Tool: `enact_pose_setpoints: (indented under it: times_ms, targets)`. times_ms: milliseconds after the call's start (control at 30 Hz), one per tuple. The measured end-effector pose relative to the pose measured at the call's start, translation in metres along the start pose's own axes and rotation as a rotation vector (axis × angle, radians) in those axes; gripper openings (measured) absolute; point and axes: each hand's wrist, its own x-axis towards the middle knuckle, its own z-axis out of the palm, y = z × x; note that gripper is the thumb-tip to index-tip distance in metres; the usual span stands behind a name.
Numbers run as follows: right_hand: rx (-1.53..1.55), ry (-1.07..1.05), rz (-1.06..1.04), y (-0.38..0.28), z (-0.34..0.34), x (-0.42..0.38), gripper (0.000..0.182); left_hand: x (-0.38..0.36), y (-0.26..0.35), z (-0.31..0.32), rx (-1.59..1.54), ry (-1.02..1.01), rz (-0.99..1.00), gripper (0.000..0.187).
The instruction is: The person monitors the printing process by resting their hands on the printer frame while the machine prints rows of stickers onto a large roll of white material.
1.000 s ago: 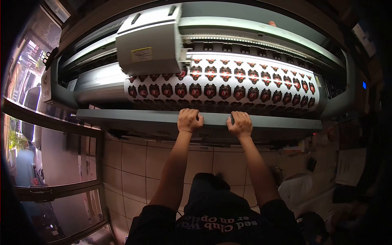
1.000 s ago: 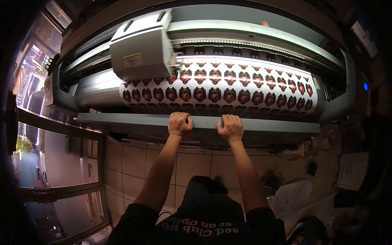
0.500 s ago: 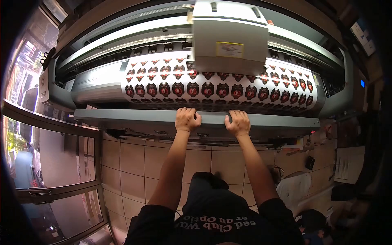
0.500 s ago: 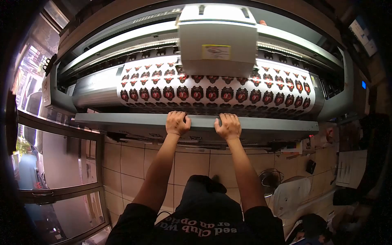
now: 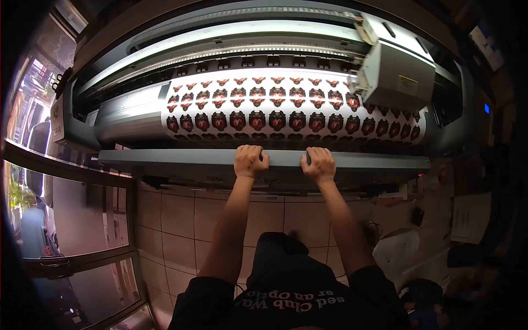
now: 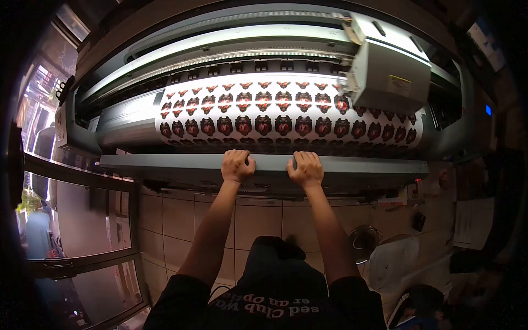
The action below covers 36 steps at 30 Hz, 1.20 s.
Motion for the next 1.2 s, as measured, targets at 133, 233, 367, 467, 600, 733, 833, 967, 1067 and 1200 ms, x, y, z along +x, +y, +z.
enact_pose_setpoints:
  times_ms: [133, 233, 367, 467, 600, 733, 833, 967, 1067, 1200]
  targets:
    - [0.017, -0.009, 0.006, -0.0004, 0.0001, -0.0003, 0.022, 0.0002, 0.0014, -0.0051, 0.019, -0.121, -0.047, 0.021]
    - [0.018, -0.003, 0.002, -0.0001, 0.0002, -0.0001, 0.021, -0.0001, 0.0013, -0.0043, 0.013, -0.104, -0.038, 0.02]
    - [0.021, -0.005, 0.002, 0.0, 0.0005, -0.0002, 0.02, -0.0004, 0.0004, -0.0033, 0.015, -0.091, -0.029, 0.019]
    - [0.016, 0.007, 0.0, 0.0008, 0.0016, 0.0005, 0.021, 0.0001, -0.0004, -0.0027, 0.03, -0.096, -0.023, 0.018]
    - [0.022, 0.02, -0.004, 0.0015, 0.0028, 0.0005, 0.021, 0.0002, -0.0014, 0.0015, 0.001, -0.025, -0.008, 0.015]
    - [0.005, -0.041, 0.022, 0.0017, -0.0005, -0.0003, 0.023, 0.0001, -0.0015, 0.0016, 0.008, -0.022, -0.008, 0.015]
    - [-0.001, -0.038, 0.019, 0.0008, -0.0012, 0.0004, 0.023, -0.0004, -0.0012, 0.0026, 0.013, -0.018, -0.004, 0.015]
    - [0.023, 0.008, 0.004, 0.0008, 0.0015, 0.0006, 0.021, 0.0, -0.0016, 0.0015, 0.017, -0.018, 0.002, 0.016]
    - [0.02, 0.027, -0.004, 0.0014, 0.0031, 0.0, 0.021, 0.0001, -0.0007, 0.0006, 0.014, -0.017, -0.003, 0.015]
    - [0.015, 0.0, 0.006, 0.0004, 0.0005, -0.0001, 0.022, 0.0001, -0.0005, -0.0001, 0.021, -0.024, -0.005, 0.015]
